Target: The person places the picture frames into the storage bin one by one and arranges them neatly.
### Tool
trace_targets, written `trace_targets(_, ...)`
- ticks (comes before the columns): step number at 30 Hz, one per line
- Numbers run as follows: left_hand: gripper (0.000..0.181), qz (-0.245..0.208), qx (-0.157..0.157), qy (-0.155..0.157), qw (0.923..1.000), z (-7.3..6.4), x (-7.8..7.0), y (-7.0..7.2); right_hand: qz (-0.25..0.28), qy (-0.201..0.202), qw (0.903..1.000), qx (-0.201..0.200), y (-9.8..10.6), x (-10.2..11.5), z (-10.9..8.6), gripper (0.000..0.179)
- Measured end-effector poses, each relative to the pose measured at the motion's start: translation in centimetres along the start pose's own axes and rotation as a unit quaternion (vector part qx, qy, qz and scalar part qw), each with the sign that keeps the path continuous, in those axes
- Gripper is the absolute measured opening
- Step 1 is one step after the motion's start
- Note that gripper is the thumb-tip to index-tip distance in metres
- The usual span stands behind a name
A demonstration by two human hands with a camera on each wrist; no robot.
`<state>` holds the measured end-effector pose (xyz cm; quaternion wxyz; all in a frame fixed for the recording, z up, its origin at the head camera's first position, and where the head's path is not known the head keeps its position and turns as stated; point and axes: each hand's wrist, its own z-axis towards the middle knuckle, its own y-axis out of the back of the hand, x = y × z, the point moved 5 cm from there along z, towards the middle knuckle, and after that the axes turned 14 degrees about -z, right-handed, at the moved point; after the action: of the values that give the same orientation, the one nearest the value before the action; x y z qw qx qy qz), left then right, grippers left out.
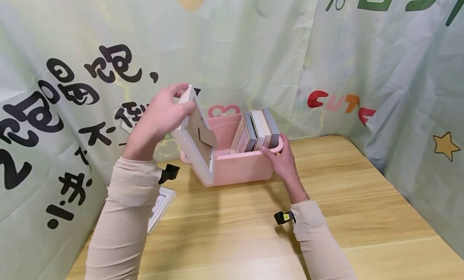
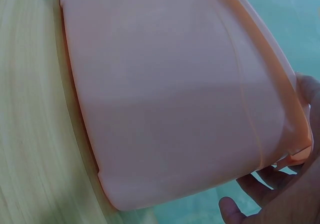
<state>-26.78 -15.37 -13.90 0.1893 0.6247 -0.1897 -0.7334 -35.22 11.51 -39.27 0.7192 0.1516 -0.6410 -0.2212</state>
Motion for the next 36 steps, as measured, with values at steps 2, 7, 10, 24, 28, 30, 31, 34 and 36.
trace_targets(2, 0.070, -0.005, -0.003, 0.002, 1.0000, 0.5, -0.1, 0.0, 0.002, 0.000, 1.0000, 0.001, 0.0, 0.0, 0.1, 0.100)
trace_targets(7, 0.071, -0.021, -0.012, 0.006, 0.9997, 1.5, -0.6, 0.0, 0.007, 0.001, 1.0000, 0.001, 0.0, 0.2, 0.1, 0.100)
trace_targets(10, 0.073, -0.022, -0.020, 0.010, 0.9995, 2.2, -0.7, 0.0, 0.009, 0.003, 1.0000, 0.001, -0.1, 0.4, 0.1, 0.100)
trace_targets(24, 0.068, -0.048, -0.040, 0.007, 0.9981, 5.4, -0.5, -1.7, 0.000, -0.005, 1.0000, 0.002, -0.1, 0.0, -0.3, 0.100)
trace_targets(28, 0.067, -0.036, -0.048, 0.004, 0.9982, 6.4, -0.4, -2.1, 0.001, -0.006, 1.0000, 0.003, -0.1, 0.0, -0.3, 0.099)
trace_targets(30, 0.067, -0.025, -0.051, 0.005, 0.9984, 6.8, -0.2, -2.4, 0.000, -0.006, 1.0000, 0.004, -0.1, 0.0, -0.3, 0.099)
trace_targets(31, 0.067, -0.023, -0.053, 0.006, 0.9983, 7.1, -0.1, -2.5, 0.000, -0.005, 1.0000, 0.005, -0.1, 0.1, -0.3, 0.099)
trace_targets(34, 0.067, -0.018, -0.059, 0.009, 0.9981, 7.8, 0.3, -2.9, 0.000, -0.002, 1.0000, 0.002, -0.1, 0.0, -0.4, 0.098)
trace_targets(36, 0.068, -0.019, -0.063, 0.010, 0.9978, 8.2, 0.6, -3.2, -0.001, -0.001, 1.0000, 0.000, -0.2, -0.1, -0.4, 0.097)
